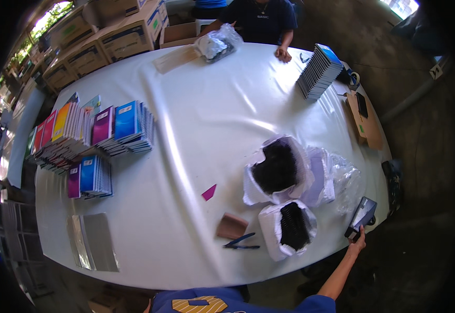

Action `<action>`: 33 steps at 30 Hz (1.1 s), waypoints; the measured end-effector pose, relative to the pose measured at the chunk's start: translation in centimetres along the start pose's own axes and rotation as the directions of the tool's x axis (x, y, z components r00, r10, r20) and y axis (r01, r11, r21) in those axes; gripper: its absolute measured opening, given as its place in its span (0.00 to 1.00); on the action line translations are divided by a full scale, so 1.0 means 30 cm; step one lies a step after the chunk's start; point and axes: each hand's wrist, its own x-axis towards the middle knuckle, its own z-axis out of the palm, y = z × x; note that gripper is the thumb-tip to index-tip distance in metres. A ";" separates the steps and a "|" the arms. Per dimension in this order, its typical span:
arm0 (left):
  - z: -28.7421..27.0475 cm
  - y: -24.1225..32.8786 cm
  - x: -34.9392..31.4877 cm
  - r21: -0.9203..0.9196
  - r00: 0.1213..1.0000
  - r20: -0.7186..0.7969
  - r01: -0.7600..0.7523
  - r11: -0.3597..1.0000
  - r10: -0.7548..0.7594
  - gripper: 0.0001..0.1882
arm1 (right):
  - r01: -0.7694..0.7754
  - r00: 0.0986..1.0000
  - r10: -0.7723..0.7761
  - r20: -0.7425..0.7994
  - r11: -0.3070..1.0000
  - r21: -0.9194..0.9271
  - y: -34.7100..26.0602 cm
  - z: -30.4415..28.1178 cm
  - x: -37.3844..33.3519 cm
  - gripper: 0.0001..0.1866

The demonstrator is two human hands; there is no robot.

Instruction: The person stacks several notebooks, places them into a plastic sleeve, and uses a tape dispenser to seal the package.

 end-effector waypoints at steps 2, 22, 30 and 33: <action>-0.096 -0.040 -0.006 -0.069 0.998 0.061 0.030 0.997 -0.025 0.33 | -0.180 0.981 0.168 0.095 0.972 0.148 -0.031 -0.057 -0.179 0.32; -1.086 0.311 0.229 0.983 -0.020 0.106 -0.150 -0.108 0.994 0.31 | -0.190 0.622 0.312 0.718 0.950 -0.247 0.041 -0.215 -1.922 0.24; -1.053 0.306 0.312 0.998 -0.002 0.001 -0.068 -0.001 1.000 0.36 | 0.604 0.571 -0.321 0.756 0.787 -0.122 0.362 0.256 -2.226 0.22; -1.062 0.318 0.298 0.984 0.011 -0.015 -0.175 0.016 1.000 0.38 | 0.852 0.417 -0.529 0.739 0.511 -0.115 0.514 0.284 -2.265 0.23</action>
